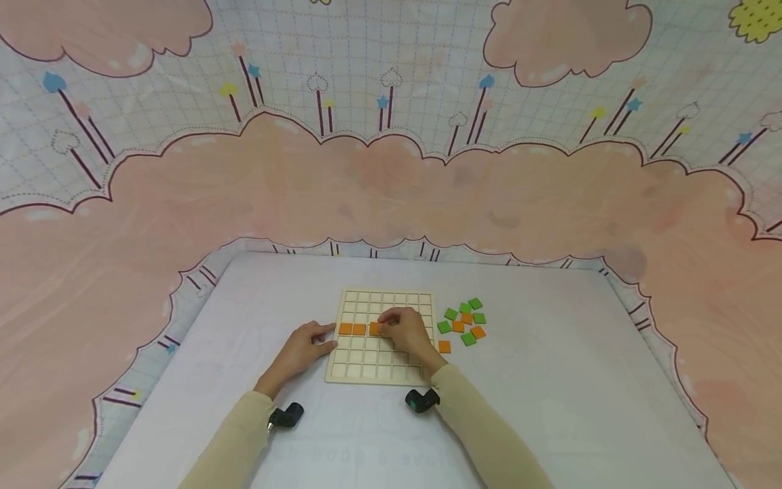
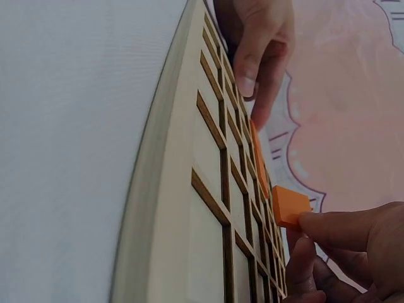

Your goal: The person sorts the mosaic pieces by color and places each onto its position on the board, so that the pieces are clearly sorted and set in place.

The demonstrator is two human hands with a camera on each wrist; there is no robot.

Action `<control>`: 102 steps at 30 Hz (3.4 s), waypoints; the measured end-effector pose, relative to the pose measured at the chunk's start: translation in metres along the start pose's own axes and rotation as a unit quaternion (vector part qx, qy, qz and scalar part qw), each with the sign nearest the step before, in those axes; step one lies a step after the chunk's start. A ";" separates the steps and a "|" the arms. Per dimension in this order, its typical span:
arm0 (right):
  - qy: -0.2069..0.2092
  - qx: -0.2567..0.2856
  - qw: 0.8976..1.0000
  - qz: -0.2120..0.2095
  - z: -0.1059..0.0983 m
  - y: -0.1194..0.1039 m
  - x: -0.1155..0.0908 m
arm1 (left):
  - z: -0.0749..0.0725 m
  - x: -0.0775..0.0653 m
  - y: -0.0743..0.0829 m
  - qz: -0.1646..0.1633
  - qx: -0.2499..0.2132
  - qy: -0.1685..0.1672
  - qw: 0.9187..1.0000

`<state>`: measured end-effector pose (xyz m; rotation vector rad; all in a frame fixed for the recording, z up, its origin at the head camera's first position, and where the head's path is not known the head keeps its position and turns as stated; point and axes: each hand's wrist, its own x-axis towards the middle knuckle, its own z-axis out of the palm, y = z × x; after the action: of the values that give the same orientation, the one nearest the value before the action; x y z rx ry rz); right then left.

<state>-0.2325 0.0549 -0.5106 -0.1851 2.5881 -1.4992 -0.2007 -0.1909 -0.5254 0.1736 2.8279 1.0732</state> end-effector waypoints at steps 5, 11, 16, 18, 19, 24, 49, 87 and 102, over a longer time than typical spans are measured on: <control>0.009 -0.026 1.000 0.000 0.004 -0.002 0.003 | 0.000 0.001 -0.001 0.000 -0.001 0.000 1.000; 0.021 -0.057 0.998 -0.003 0.006 -0.001 0.005 | 0.000 0.002 0.000 -0.001 -0.003 0.000 1.000; 0.019 -0.064 0.998 -0.011 0.006 -0.001 0.005 | 0.001 0.002 0.001 -0.001 -0.002 -0.001 1.000; 0.019 -0.066 0.997 -0.016 0.006 -0.002 0.005 | 0.001 0.001 0.001 -0.004 -0.003 0.000 1.000; 0.019 -0.067 0.997 -0.016 0.006 -0.002 0.005 | 0.001 0.001 0.001 -0.005 -0.003 0.000 1.000; 0.022 -0.076 0.997 -0.015 0.007 -0.002 0.005 | 0.001 0.001 0.001 -0.008 -0.002 0.000 1.000; -0.005 -0.016 1.000 0.007 0.002 0.000 0.004 | 0.000 -0.001 0.003 -0.005 0.003 0.004 1.000; 0.036 -0.009 0.998 -0.057 -0.049 -0.017 -0.038 | 0.000 -0.002 0.001 -0.002 0.003 0.007 1.000; 0.078 -0.032 0.996 -0.006 -0.069 0.014 -0.037 | 0.001 0.002 -0.001 -0.002 0.002 0.003 1.000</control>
<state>-0.2099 0.1272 -0.4863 -0.0938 2.7628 -1.4905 -0.2029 -0.1910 -0.5269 0.1660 2.8347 1.0684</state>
